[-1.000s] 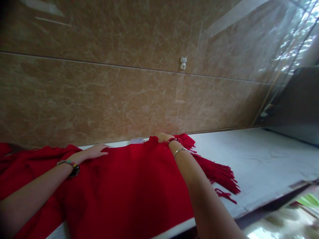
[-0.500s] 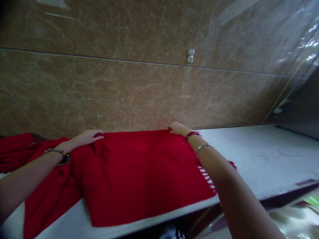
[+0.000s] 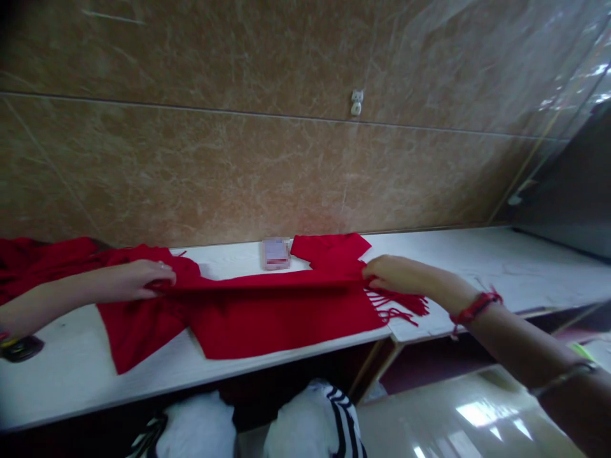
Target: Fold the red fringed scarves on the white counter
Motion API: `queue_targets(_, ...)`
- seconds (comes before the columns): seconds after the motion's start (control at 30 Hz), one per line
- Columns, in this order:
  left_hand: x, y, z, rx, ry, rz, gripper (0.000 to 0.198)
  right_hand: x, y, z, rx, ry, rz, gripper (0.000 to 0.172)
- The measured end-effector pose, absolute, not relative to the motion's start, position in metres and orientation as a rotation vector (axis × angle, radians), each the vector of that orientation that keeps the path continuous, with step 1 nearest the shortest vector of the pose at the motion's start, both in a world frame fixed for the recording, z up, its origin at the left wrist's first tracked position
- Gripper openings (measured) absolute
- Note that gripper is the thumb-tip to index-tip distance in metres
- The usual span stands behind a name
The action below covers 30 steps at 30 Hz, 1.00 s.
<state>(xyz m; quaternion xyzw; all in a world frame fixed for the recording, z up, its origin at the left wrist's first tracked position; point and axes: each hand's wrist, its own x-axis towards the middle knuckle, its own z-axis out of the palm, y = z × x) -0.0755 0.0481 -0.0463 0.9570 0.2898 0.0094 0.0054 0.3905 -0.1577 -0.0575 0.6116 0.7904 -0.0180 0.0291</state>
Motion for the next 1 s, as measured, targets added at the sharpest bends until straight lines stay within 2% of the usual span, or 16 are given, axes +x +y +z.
queue_targets(0.1, -0.080, 0.033, -0.065, 2.866, 0.802, -0.355, 0.018, 0.378, -0.179, -0.079, 1.818, 2.322, -0.285, 0.025)
queue_targets(0.23, -0.062, 0.036, -0.055, 2.403, 0.925, -0.641, 0.024, 0.370, -0.166, -0.080, 1.795, 2.244, -0.439, 0.025)
queue_targets(0.27, -0.050, 0.040, -0.050, 2.339, 0.912, -0.624, 0.027, 0.370, -0.155, -0.078, 1.817, 2.275, -0.409, 0.024)
queue_targets(0.37, -0.004, 0.051, -0.047, 2.532, 0.889, -0.281, 0.032, 0.366, -0.113, -0.076, 2.012, 2.350, -0.128, 0.022)
queue_targets(0.47, 0.041, 0.055, -0.072, 2.770, 0.962, -0.103, 0.032, 0.353, -0.076, -0.092, 2.172, 2.278, 0.007, 0.024)
queue_targets(0.6, 0.065, 0.052, -0.120, 2.784, 0.942, -0.071, 0.030, 0.335, -0.059, -0.128, 2.200, 2.249, 0.067, 0.026)
queue_targets(0.7, 0.059, 0.054, -0.135, 2.762, 0.950, -0.018, 0.030, 0.336, -0.062, -0.143, 2.240, 2.202, 0.117, 0.027)
queue_targets(0.87, 0.045, 0.063, -0.130, 2.676, 0.903, 0.006, 0.018, 0.352, -0.064, -0.131, 2.228, 2.178, 0.057, 0.019)
queue_targets(1.0, 0.045, 0.066, -0.122, 2.583, 0.790, 0.054, 0.027, 0.358, -0.068, -0.111, 2.192, 2.204, -0.037, 0.016)
